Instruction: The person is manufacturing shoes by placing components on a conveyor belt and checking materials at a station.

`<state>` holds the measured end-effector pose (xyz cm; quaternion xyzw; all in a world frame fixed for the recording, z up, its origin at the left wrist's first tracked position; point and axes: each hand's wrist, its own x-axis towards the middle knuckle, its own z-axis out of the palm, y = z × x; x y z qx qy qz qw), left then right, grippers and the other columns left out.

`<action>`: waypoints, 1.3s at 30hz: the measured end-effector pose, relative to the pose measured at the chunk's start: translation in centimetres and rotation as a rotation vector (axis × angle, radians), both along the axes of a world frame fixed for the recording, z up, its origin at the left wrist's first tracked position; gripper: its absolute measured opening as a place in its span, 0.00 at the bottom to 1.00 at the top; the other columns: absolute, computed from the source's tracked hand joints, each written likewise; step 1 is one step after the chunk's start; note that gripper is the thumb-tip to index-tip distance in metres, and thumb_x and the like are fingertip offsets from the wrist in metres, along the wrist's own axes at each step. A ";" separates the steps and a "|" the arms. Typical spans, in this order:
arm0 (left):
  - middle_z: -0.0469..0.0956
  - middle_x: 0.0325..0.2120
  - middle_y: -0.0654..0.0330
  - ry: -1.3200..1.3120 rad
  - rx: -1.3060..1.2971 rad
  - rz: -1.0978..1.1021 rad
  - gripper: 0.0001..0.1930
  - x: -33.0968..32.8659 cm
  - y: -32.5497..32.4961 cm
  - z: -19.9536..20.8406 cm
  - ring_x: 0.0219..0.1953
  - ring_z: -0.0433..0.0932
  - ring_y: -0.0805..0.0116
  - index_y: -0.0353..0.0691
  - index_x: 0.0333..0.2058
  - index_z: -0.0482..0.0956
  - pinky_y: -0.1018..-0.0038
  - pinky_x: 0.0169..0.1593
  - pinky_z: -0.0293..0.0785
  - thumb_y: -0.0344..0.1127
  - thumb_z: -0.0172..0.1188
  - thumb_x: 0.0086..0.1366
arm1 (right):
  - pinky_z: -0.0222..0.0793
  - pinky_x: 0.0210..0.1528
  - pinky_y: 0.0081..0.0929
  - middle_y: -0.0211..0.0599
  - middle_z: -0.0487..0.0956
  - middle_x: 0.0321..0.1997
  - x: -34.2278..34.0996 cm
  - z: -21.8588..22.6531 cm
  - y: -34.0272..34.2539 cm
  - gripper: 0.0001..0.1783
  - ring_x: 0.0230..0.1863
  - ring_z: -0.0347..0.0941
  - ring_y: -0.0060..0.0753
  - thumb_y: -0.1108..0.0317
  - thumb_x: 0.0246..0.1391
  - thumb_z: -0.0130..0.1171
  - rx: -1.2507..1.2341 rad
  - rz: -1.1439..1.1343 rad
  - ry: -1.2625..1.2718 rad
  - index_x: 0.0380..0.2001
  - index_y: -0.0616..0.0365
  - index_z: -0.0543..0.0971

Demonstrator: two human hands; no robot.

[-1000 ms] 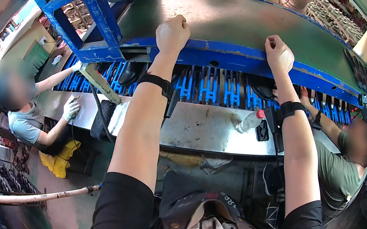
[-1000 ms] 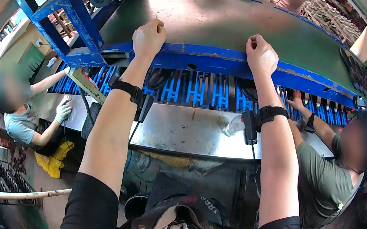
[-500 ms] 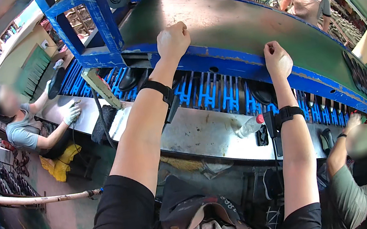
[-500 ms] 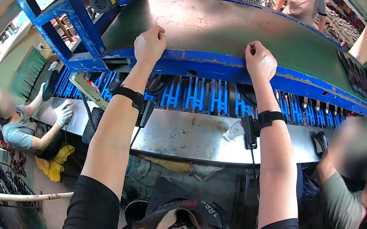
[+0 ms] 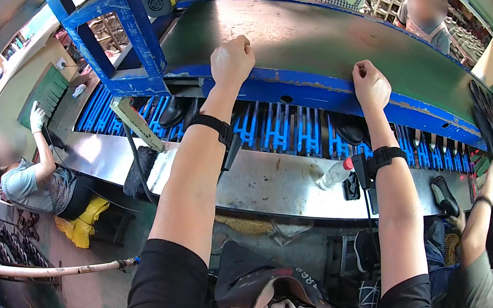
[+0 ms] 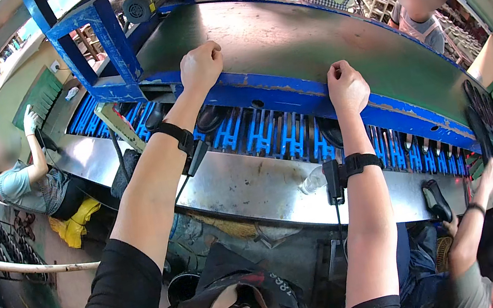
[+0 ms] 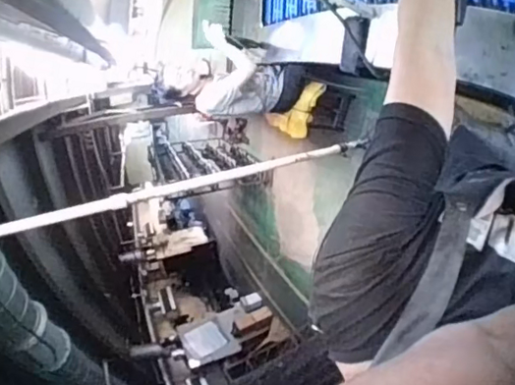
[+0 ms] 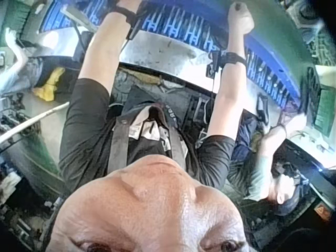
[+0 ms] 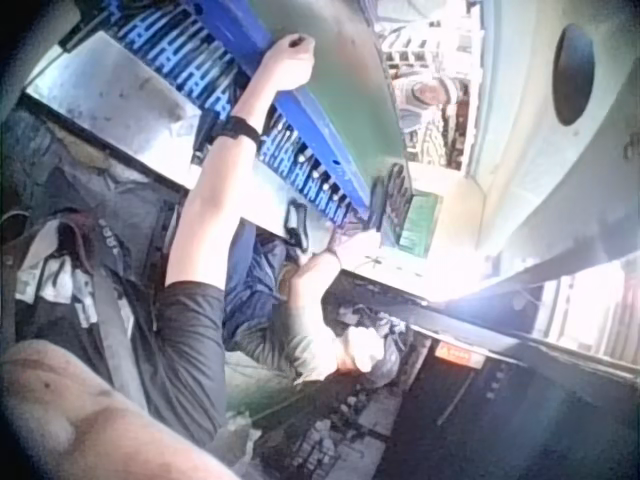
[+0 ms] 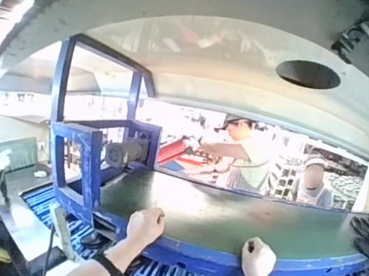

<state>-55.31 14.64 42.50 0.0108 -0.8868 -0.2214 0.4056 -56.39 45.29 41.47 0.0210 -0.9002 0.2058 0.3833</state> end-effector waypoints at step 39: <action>0.81 0.23 0.50 -0.018 -0.019 0.014 0.06 0.1 0.3 0.2 0.28 0.81 0.52 0.42 0.27 0.82 0.61 0.36 0.77 0.34 0.57 0.53 | 0.74 0.32 0.34 0.32 0.82 0.25 0.0 -0.1 0.1 0.05 0.28 0.79 0.38 0.62 0.51 0.60 -0.014 0.008 0.007 0.26 0.48 0.81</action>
